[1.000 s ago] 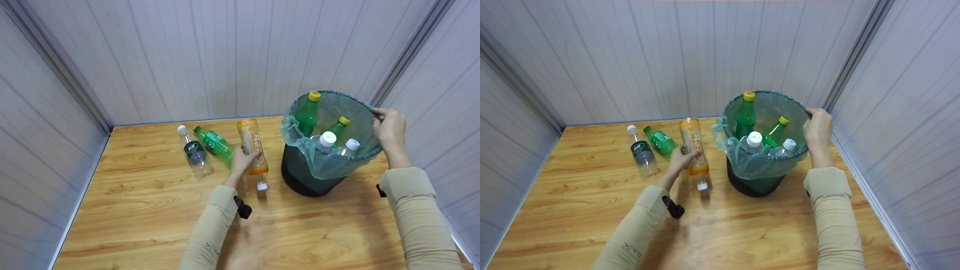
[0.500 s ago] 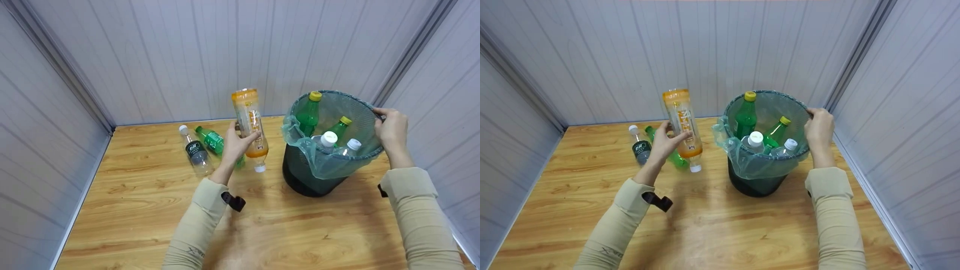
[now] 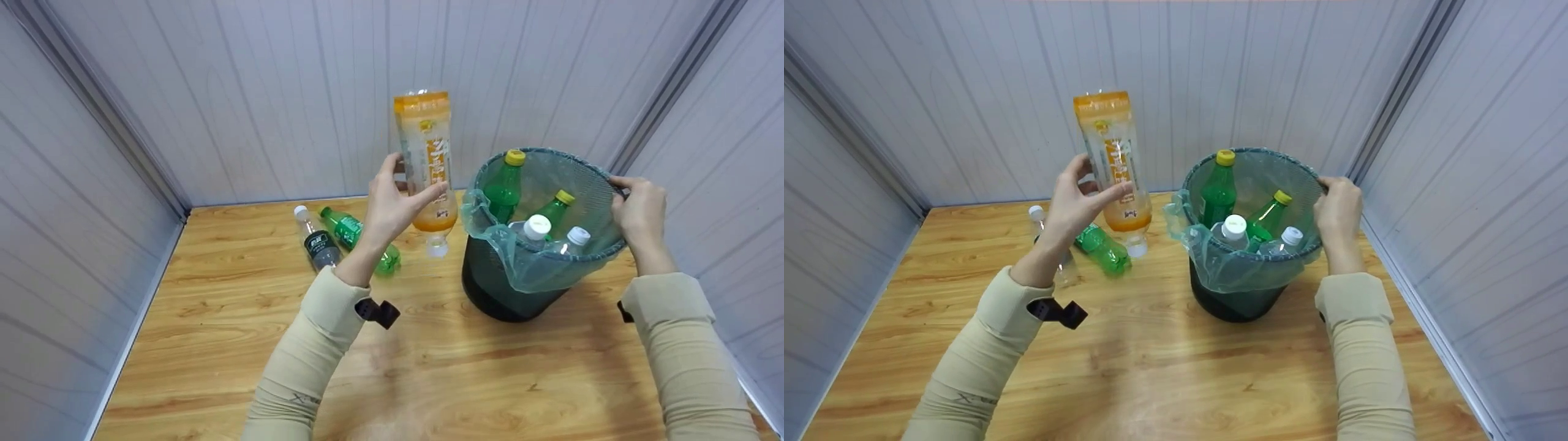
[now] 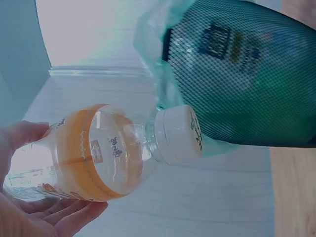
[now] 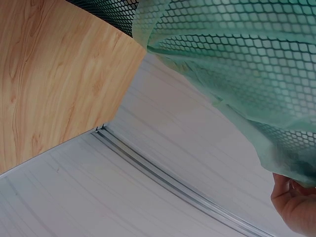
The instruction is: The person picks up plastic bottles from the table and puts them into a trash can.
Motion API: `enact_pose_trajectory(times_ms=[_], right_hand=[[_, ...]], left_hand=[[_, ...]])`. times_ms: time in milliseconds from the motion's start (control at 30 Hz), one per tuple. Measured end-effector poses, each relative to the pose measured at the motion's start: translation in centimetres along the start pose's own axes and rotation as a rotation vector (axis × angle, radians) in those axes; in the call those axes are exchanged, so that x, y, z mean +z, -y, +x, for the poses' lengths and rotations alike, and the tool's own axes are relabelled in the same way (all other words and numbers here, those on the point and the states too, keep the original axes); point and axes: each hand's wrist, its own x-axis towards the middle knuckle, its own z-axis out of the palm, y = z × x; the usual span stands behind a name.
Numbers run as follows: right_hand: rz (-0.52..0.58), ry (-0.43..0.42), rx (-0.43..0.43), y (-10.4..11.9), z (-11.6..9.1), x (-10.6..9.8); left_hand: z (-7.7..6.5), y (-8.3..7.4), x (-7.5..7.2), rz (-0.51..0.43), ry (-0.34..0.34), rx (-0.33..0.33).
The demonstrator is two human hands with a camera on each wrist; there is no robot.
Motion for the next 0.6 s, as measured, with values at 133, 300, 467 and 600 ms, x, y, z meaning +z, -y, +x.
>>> enact_pose_trajectory(times_ms=[133, 300, 467, 600], right_hand=[[-0.004, -0.02, -0.022, 0.1, 0.0, 0.1], [-0.001, -0.064, -0.071, 0.1, 0.1, 0.2], [-0.003, -0.045, -0.06, 0.2, 0.2, 0.2], [0.001, -0.027, -0.044, 0.3, 0.2, 0.1]], left_hand=[[0.6, -2.0, 0.2, -0.018, 0.015, 0.048], [1.4, -4.2, 1.0, -0.035, 0.015, 0.133], [2.4, -5.8, 2.3, -0.035, 0.016, 0.178], [3.2, -6.8, 3.5, -0.047, 0.025, 0.187]])
